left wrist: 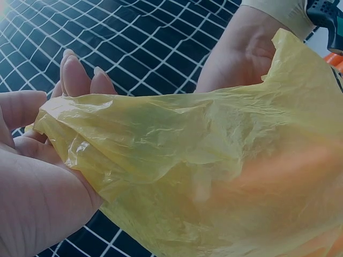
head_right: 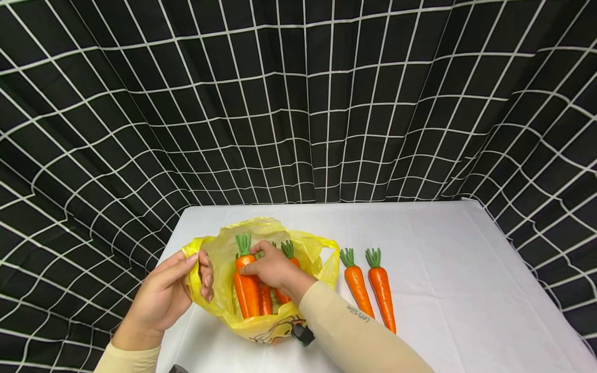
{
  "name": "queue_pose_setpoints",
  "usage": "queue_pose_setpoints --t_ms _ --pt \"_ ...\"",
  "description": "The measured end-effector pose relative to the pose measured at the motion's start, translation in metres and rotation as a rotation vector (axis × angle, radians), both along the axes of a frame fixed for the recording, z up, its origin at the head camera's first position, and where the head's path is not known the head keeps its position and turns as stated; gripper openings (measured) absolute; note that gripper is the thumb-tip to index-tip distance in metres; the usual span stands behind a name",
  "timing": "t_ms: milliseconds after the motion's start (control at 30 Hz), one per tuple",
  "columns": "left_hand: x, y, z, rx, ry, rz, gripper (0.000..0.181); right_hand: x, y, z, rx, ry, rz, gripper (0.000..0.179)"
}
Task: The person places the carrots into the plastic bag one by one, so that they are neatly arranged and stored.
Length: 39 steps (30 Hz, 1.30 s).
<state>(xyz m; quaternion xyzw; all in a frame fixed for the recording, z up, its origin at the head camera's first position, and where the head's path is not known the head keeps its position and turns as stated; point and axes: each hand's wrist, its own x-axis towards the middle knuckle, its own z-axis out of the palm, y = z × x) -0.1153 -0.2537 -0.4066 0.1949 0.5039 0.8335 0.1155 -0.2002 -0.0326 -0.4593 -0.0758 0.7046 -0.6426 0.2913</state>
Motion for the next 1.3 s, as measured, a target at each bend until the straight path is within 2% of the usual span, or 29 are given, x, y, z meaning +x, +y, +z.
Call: queue_pose_setpoints --t_ms 333,667,1300 --pt "-0.001 0.002 0.0 0.018 0.006 -0.015 0.031 0.001 0.008 0.004 -0.044 -0.004 -0.016 0.037" --pt "0.001 0.004 0.002 0.005 0.011 -0.012 0.031 0.003 0.011 0.013 -0.043 0.017 0.031 0.042" --pt "0.002 0.005 0.002 0.002 0.004 -0.008 0.031 0.006 0.026 0.032 -0.106 0.042 0.076 0.047"
